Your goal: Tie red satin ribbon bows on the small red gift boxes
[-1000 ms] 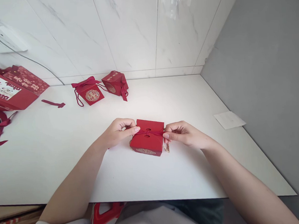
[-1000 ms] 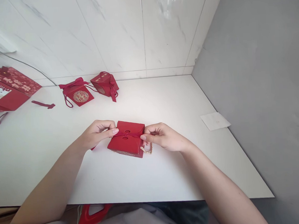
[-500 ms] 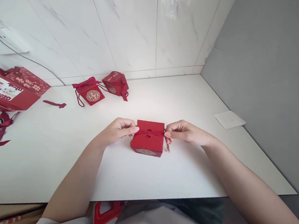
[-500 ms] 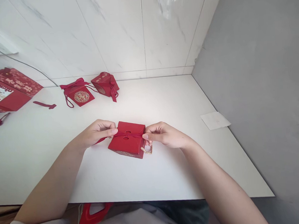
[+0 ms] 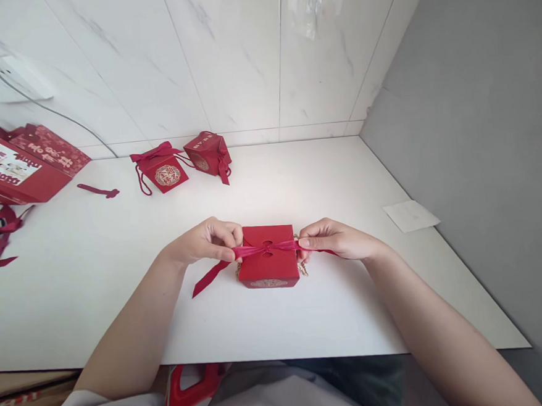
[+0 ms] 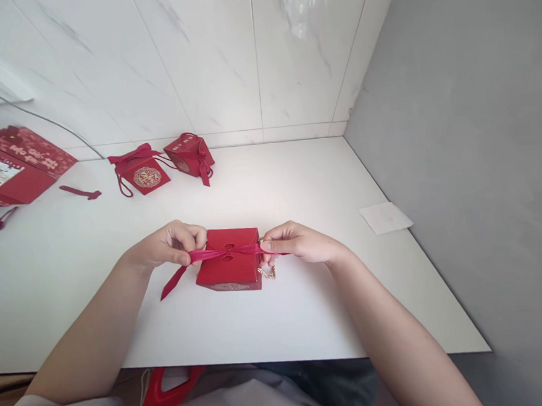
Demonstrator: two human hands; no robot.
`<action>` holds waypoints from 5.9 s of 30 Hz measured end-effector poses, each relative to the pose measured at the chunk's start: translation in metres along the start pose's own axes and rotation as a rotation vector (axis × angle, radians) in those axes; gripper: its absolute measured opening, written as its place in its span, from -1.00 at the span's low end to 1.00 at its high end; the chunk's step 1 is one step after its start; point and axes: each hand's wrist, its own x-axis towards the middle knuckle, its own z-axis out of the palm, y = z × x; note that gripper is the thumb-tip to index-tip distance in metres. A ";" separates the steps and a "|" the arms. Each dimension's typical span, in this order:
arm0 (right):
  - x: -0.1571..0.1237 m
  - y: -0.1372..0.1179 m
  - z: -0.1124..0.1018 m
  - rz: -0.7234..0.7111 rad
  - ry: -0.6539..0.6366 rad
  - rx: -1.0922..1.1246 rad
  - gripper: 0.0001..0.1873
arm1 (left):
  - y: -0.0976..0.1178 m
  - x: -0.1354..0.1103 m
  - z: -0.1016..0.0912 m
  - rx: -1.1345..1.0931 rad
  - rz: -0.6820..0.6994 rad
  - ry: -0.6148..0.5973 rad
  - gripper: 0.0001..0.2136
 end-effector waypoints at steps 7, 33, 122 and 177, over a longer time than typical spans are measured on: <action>0.002 0.003 0.000 -0.011 0.050 -0.016 -0.68 | -0.002 0.008 0.016 0.071 0.371 0.232 -0.92; 0.001 0.000 0.006 -0.069 0.072 -0.067 -0.72 | -0.021 0.022 0.022 -0.007 0.330 0.157 -0.88; 0.035 -0.010 0.022 -0.268 0.476 -0.259 -0.50 | -0.018 0.031 0.029 -0.024 0.167 0.563 -0.83; 0.021 -0.056 0.041 -0.611 0.526 -0.109 -0.68 | 0.085 0.011 0.047 0.092 0.487 0.838 -0.82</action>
